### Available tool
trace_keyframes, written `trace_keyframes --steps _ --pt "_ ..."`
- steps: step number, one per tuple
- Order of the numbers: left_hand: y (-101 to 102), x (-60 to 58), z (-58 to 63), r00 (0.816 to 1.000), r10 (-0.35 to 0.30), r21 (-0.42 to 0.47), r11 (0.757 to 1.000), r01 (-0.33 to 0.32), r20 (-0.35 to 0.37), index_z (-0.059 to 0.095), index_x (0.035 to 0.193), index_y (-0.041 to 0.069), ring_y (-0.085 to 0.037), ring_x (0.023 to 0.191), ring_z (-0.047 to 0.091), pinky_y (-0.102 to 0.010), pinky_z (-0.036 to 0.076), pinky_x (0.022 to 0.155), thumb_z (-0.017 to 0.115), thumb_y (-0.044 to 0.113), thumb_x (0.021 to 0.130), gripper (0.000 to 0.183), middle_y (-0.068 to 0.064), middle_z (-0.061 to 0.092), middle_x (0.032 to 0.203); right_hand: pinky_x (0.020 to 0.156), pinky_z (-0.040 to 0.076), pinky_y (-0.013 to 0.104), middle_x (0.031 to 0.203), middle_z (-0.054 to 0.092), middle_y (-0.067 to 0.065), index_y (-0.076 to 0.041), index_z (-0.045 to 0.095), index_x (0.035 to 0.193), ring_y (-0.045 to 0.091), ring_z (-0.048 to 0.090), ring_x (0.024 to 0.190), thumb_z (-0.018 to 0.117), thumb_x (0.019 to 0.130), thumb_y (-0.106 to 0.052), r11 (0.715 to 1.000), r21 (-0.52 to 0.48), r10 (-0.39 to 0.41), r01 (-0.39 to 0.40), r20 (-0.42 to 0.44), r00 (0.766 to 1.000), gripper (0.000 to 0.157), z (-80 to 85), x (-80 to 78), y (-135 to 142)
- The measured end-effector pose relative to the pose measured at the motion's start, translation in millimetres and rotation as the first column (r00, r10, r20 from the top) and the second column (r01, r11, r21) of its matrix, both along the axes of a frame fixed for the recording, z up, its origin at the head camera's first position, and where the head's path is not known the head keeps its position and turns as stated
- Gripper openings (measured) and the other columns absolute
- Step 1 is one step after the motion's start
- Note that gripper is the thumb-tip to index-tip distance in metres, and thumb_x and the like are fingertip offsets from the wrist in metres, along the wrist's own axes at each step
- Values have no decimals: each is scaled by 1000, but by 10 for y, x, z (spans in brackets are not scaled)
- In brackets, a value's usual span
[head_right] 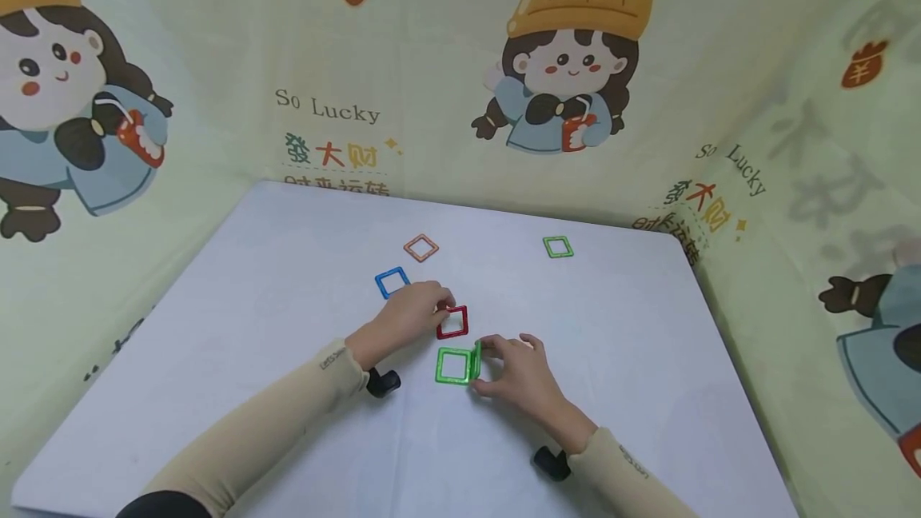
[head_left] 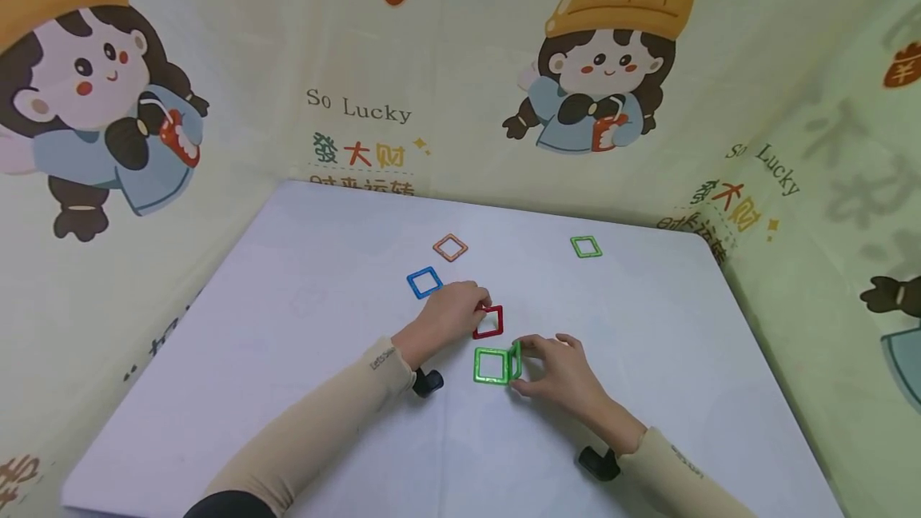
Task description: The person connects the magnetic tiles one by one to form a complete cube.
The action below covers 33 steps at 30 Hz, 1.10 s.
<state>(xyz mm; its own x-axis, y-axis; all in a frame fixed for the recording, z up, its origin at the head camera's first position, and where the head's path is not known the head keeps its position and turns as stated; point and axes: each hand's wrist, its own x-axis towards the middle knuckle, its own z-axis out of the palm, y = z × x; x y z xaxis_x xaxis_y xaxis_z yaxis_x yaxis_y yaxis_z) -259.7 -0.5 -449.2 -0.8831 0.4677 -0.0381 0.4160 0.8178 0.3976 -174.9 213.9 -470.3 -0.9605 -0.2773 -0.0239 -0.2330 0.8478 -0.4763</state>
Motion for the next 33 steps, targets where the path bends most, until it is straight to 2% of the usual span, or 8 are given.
trace_keyframes --steps 5,9,20,26,33 --pt "4 96 71 999 -38 23 999 38 -29 78 113 16 -10 85 61 -25 52 75 69 19 99 16 1 72 102 115 31 60 115 78 3 -10 69 123 20 72 114 94 72 -28 1000 -3 19 -19 -36 999 60 10 0 14" --pt "4 151 111 997 -45 51 998 48 -59 78 109 16 -9 83 61 -26 52 73 68 17 99 14 1 71 100 114 31 60 115 78 3 -9 70 122 20 72 112 94 72 -27 1000 -2 27 -28 -54 998 58 15 -6 13" --pt "12 238 80 997 -50 74 996 55 -63 78 105 16 -9 81 62 -23 51 71 69 13 97 12 1 71 98 115 29 60 116 78 3 -9 69 123 20 71 114 94 72 -28 1000 0 26 -26 -32 999 60 -26 0 13" --pt "17 286 98 992 -70 72 994 78 -106 79 102 16 -9 78 62 -22 48 65 69 11 96 12 1 71 96 114 29 60 115 78 4 -8 69 122 21 72 112 94 72 -28 999 3 37 -37 -53 998 60 8 5 13" --pt "17 334 105 991 -87 80 992 95 -101 79 102 16 -8 76 60 -20 47 64 70 13 97 12 1 71 96 116 27 60 117 78 5 -9 69 122 21 71 114 93 73 -27 1000 8 28 -28 -15 999 58 10 -8 10"
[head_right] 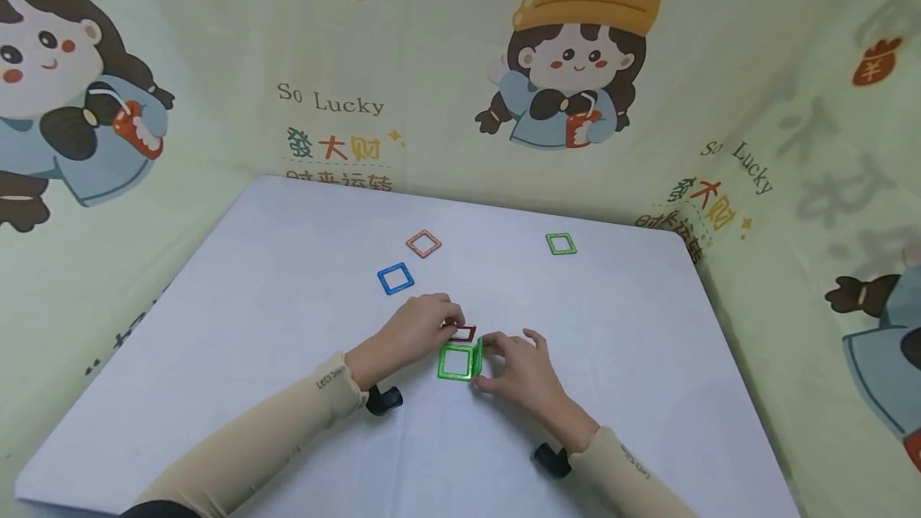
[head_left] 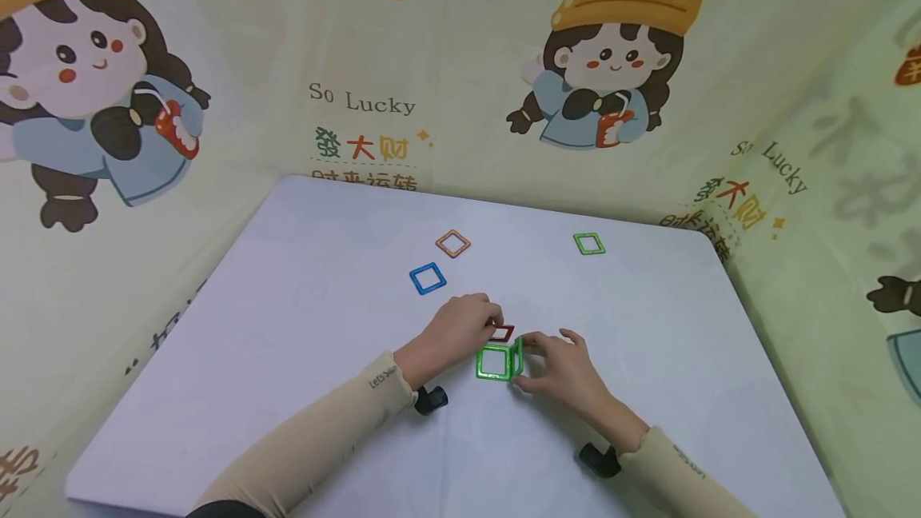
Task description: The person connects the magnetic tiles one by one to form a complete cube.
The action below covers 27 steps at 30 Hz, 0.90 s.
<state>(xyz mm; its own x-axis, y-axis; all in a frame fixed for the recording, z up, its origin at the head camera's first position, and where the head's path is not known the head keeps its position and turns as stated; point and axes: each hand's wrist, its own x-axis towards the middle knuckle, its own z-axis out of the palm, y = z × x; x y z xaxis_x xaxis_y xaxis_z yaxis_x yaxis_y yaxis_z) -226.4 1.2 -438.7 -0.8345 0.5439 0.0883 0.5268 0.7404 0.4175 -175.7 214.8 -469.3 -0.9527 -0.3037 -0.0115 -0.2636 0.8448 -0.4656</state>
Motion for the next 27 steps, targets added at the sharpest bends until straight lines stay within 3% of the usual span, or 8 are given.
trace_keyframes --steps 19,27 --pt "-7 39 -11 999 -28 19 999 29 -45 79 102 15 -7 77 63 -19 49 65 70 12 97 11 2 70 94 116 27 59 116 78 5 -8 68 122 23 71 114 93 74 -28 1000 4 14 -14 -18 1000 58 14 -9 -6" --pt "10 67 11 999 -42 16 999 43 -26 79 103 15 -7 78 63 -20 49 67 70 11 97 12 2 70 95 117 25 59 116 78 6 -7 68 122 24 71 114 93 74 -28 1000 23 2 -3 15 1000 58 28 -22 -18"
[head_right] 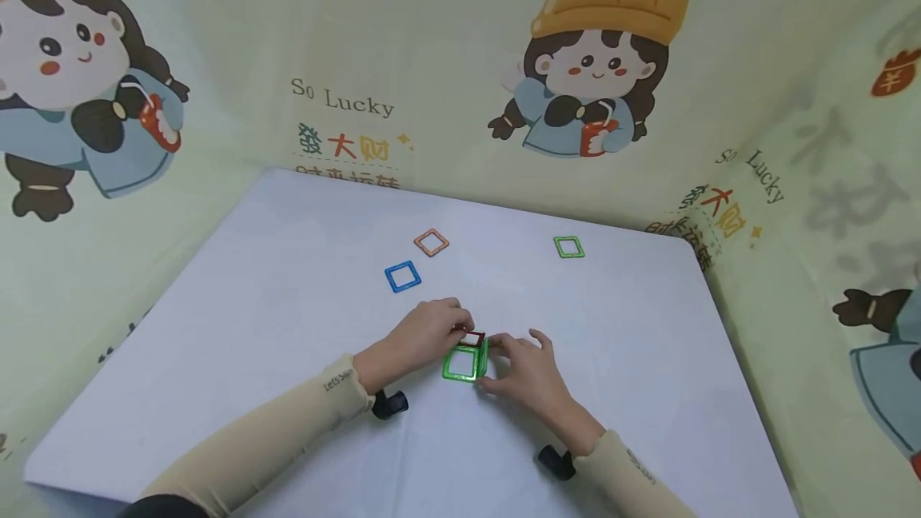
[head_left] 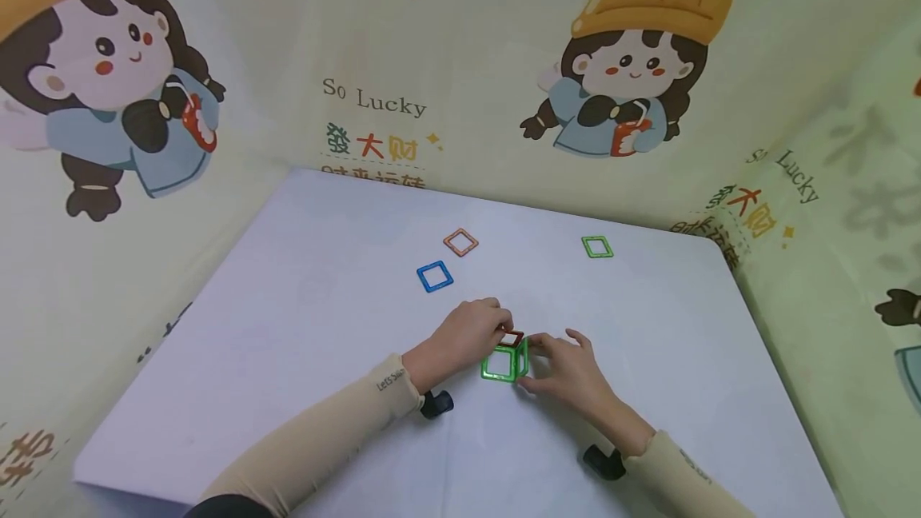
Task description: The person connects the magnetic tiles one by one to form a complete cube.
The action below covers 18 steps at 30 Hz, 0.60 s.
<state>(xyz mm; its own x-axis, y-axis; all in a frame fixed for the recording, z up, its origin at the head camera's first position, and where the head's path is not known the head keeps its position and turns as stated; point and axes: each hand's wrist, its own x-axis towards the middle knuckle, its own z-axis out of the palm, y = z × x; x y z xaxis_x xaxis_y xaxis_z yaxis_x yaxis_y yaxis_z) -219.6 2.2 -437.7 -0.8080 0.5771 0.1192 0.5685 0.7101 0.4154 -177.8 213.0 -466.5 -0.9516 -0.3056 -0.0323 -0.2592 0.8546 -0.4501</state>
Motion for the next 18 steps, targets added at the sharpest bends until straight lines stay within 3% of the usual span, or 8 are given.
trace_keyframes --steps 10,18 --pt "-39 -6 -9 1000 -11 47 999 10 21 80 105 16 -7 84 66 -18 51 71 69 13 99 13 3 71 97 117 21 59 114 79 3 -13 60 138 24 72 113 92 75 -28 999 -30 44 -45 -35 998 71 17 0 18" --pt "-51 2 2 998 -19 76 997 14 64 80 108 15 -7 87 67 -19 53 75 67 13 101 14 3 71 99 116 21 61 113 79 0 -18 62 137 25 71 116 90 77 -28 995 -39 85 -87 -53 995 67 35 -3 44"
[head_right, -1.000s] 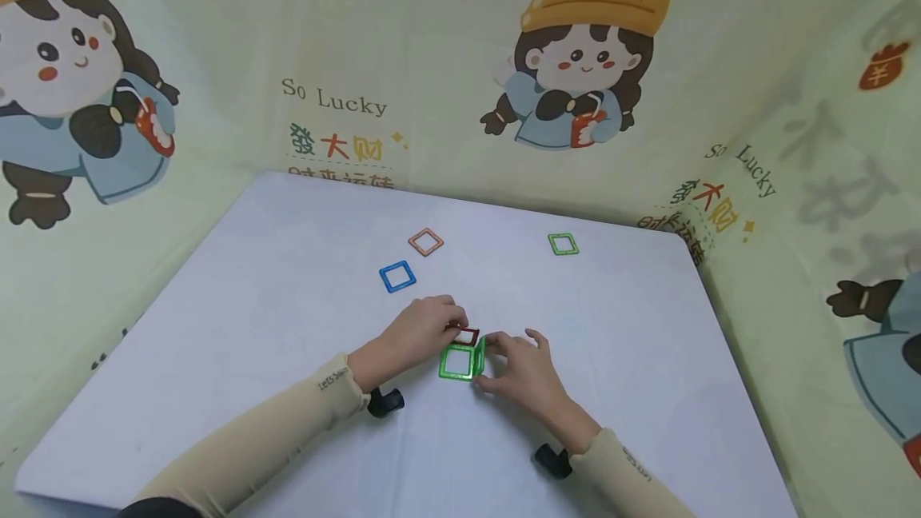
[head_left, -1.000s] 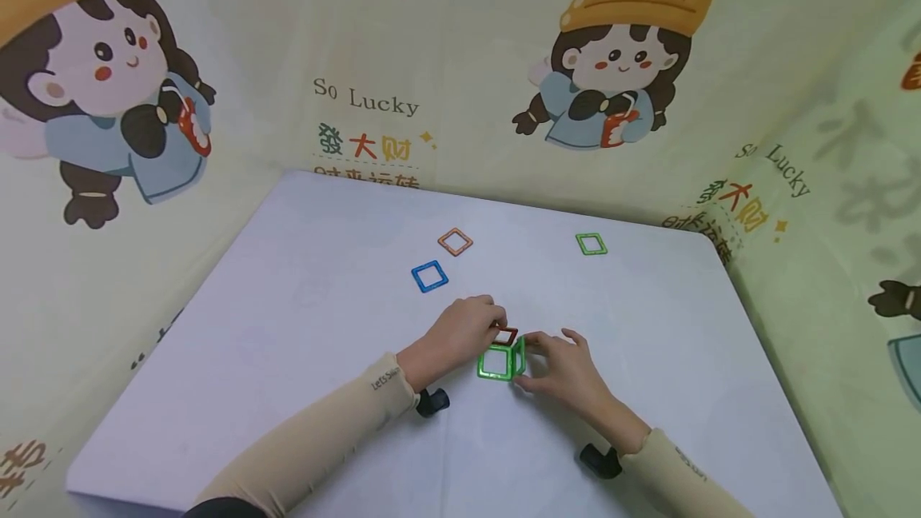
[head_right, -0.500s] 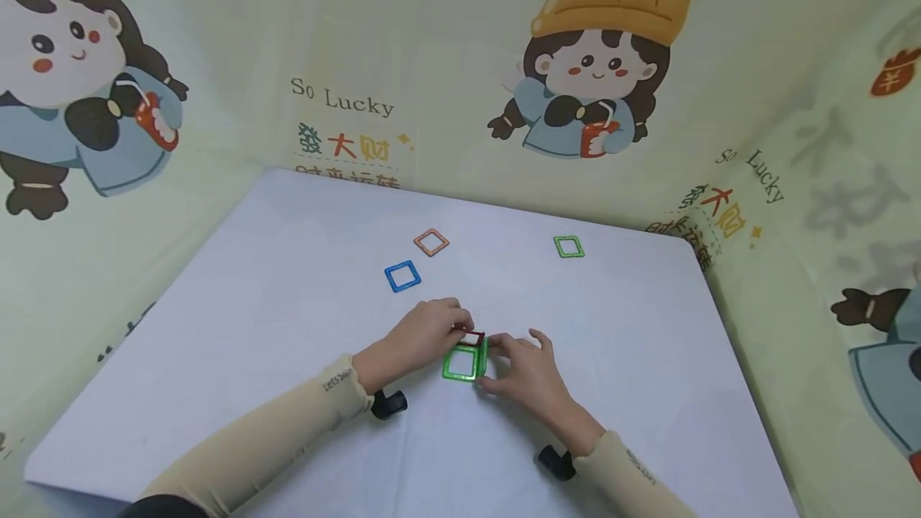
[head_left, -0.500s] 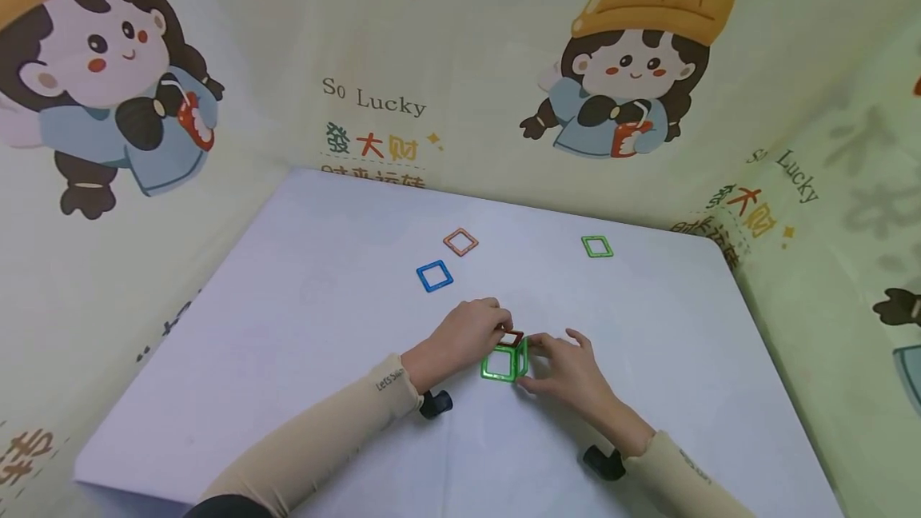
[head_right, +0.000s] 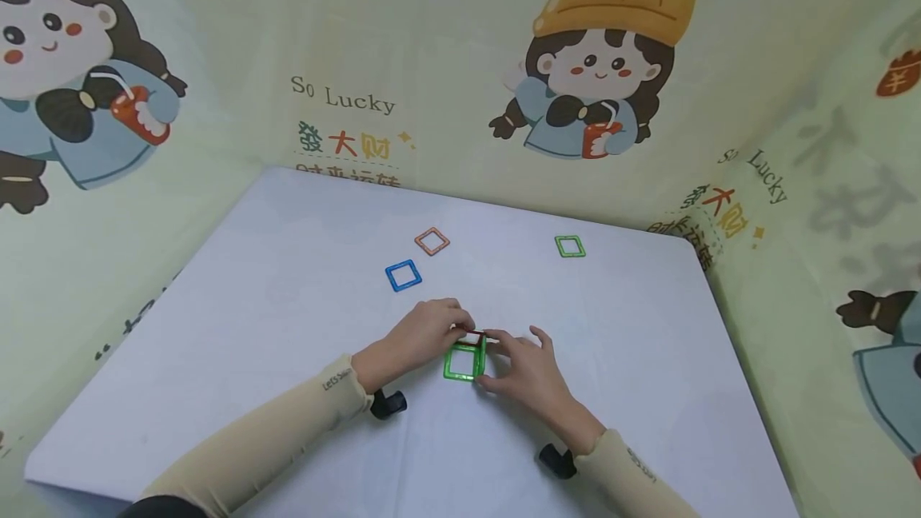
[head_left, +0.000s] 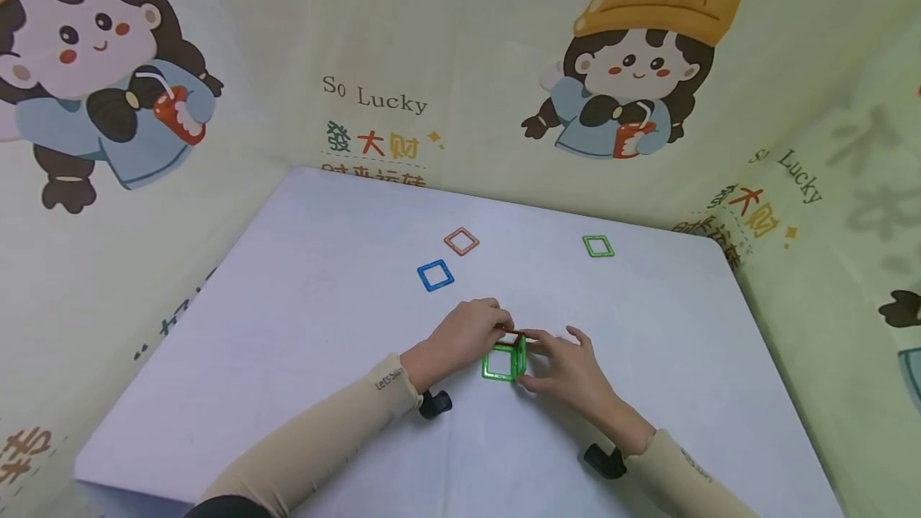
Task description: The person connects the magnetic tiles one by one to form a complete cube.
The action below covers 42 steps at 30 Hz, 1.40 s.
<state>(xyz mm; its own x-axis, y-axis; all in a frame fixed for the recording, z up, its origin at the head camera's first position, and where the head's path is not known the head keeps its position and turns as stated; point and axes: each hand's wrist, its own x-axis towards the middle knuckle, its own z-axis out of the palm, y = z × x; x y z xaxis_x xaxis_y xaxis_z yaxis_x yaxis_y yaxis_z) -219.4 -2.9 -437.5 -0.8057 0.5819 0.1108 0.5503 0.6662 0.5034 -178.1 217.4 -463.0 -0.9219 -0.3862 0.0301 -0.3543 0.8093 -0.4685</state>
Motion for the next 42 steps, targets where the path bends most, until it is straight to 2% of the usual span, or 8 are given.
trace_keyframes --steps 7,11,14,19,25,31,37,42 --pt "10 -15 -52 1000 12 5 1000 -12 -4 80 106 16 -5 84 65 -16 50 71 69 13 100 13 4 71 97 115 25 65 122 76 -1 -17 63 137 21 70 117 86 82 -19 997 13 77 -77 9 997 60 37 -66 95" --pt "10 -19 -56 1000 12 5 1000 -12 -14 80 105 16 -5 83 65 -16 50 70 69 12 99 13 4 71 96 113 29 66 107 79 -5 -16 67 132 17 73 107 80 88 -10 993 -40 114 -114 -18 993 46 31 -158 130" --pt "11 -14 -56 1000 13 -3 1000 -13 -16 80 105 17 -5 84 65 -17 50 71 69 13 99 12 4 71 97 113 29 67 103 79 -8 -19 69 130 12 74 101 76 92 -9 990 -80 117 -118 -16 993 40 11 -225 126" --pt "15 -2 -64 1000 2 1 1000 -2 -13 80 106 16 -4 85 64 -17 50 72 69 14 100 13 4 71 98 112 28 67 111 78 -6 -18 73 126 13 73 100 74 94 -8 989 -87 122 -123 -13 992 34 -25 -268 118" --pt "-5 -15 -34 1000 -3 7 1000 3 14 79 107 16 -3 85 63 -16 50 72 68 12 99 14 4 72 99 112 28 67 106 79 -7 -18 75 122 14 73 101 75 93 -8 991 -62 116 -118 -35 993 31 -28 -275 95" --pt "-30 -63 -12 999 18 -47 999 -15 48 78 112 16 -6 90 66 -19 53 78 69 11 99 17 4 74 102 110 30 67 104 79 -9 -19 77 120 14 73 102 76 91 -8 994 -36 96 -100 -79 992 30 -25 -266 84" --pt "-143 -158 -60 998 60 -86 995 -57 33 77 115 14 -13 101 69 -28 56 87 66 11 100 19 1 76 108 111 30 65 110 79 -5 -16 77 115 20 73 106 78 90 -10 997 -29 66 -69 -97 993 27 -11 -263 80" --pt "-360 -372 -77 991 134 -77 988 -134 -11 77 113 11 -18 103 71 -33 57 88 63 10 102 18 -3 77 108 112 29 65 106 79 -4 -16 79 110 23 71 100 81 87 -11 1000 -11 24 -25 -105 994 24 -8 -251 86"
